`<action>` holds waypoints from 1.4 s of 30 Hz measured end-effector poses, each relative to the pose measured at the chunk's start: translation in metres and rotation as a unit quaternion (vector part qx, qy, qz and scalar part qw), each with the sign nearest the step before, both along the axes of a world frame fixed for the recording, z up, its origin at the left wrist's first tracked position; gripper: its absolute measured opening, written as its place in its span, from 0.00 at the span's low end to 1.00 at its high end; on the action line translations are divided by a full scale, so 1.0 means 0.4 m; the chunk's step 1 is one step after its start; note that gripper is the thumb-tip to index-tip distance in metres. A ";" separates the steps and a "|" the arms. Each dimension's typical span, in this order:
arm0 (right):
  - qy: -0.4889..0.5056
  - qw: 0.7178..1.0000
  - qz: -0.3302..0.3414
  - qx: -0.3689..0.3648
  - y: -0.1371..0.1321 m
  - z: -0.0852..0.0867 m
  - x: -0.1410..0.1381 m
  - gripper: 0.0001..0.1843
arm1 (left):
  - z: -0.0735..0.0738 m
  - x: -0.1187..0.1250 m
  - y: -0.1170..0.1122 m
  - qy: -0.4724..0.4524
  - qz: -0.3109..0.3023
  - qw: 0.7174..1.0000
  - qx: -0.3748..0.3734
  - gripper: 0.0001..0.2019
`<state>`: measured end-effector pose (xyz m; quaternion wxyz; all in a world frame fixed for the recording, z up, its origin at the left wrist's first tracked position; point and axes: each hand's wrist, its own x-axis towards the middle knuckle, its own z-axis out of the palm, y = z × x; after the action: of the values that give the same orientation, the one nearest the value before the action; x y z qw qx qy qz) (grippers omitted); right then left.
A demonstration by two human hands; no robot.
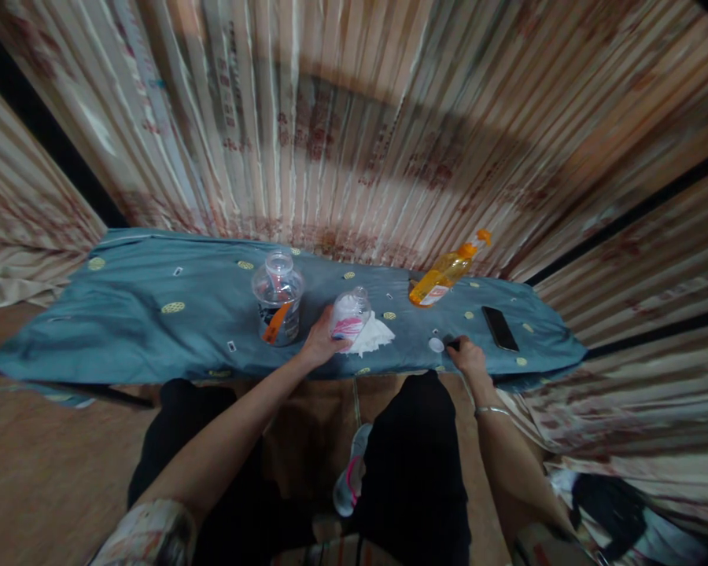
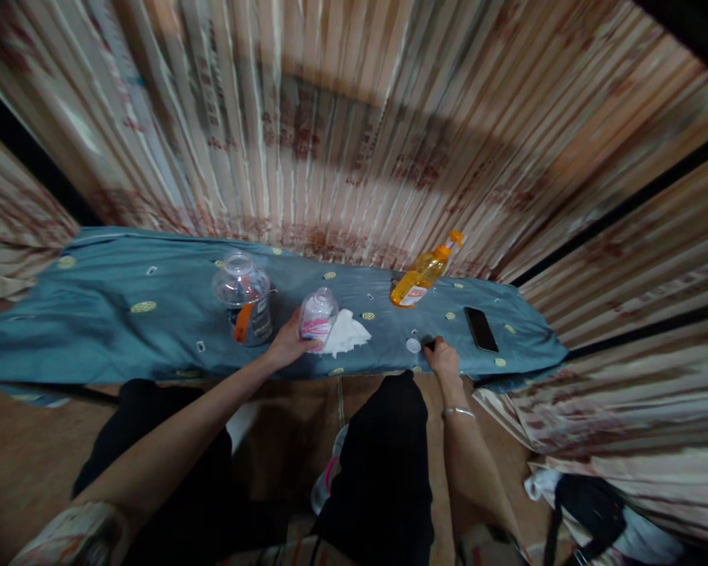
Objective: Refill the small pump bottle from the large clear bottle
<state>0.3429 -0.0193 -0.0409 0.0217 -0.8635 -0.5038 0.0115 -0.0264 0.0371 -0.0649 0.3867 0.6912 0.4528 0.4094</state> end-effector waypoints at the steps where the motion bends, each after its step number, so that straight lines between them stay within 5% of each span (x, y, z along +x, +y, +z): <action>1: 0.000 1.000 0.000 0.008 -0.004 -0.001 -0.003 0.21 | 0.000 -0.001 0.002 0.001 0.002 1.000 0.000 0.33; 5: 0.102 0.984 0.031 0.145 -0.010 0.010 -0.064 0.34 | 0.004 -0.003 0.017 0.001 0.005 1.000 -0.003 0.35; 8: 0.336 0.896 0.172 0.234 0.000 0.023 -0.180 0.44 | 0.014 0.006 0.018 0.000 -0.006 1.000 -0.004 0.37; 11: 0.481 0.812 0.268 0.196 0.025 0.037 -0.315 0.52 | 0.027 0.021 0.006 -0.005 -0.023 1.000 -0.003 0.38; 14: 0.529 0.773 0.307 0.165 0.050 0.045 -0.411 0.49 | 0.035 0.031 -0.007 -0.009 -0.037 0.999 -0.004 0.38; 18: 0.502 0.795 0.314 0.131 0.062 0.042 -0.446 0.32 | 0.035 0.032 -0.011 -0.017 -0.043 0.999 -0.001 0.40; 23: 0.434 0.842 0.257 0.189 0.065 0.023 -0.409 0.28 | 0.028 0.021 -0.034 -0.023 -0.028 0.999 0.006 0.45; 27: 0.412 0.862 0.215 0.201 0.078 -0.009 -0.393 0.27 | 0.031 -0.006 -0.087 -0.026 -0.001 1.000 0.004 0.32; 33: 0.408 0.867 0.188 0.215 0.066 -0.050 -0.412 0.28 | 0.084 -0.112 -0.150 -0.040 0.047 0.998 0.002 0.07; 37: 0.411 0.870 0.165 0.215 0.050 -0.064 -0.419 0.31 | 0.123 -0.220 -0.154 -0.050 0.113 0.992 0.003 0.16; 42: 0.435 0.855 0.151 0.237 0.040 -0.081 -0.411 0.47 | 0.129 -0.328 -0.128 -0.077 0.241 0.967 0.023 0.17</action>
<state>0.1785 -0.0033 -0.0734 0.4412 -0.6523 -0.5543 0.2695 -0.1574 -0.0142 -0.0134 0.2950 0.5368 0.5651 0.5527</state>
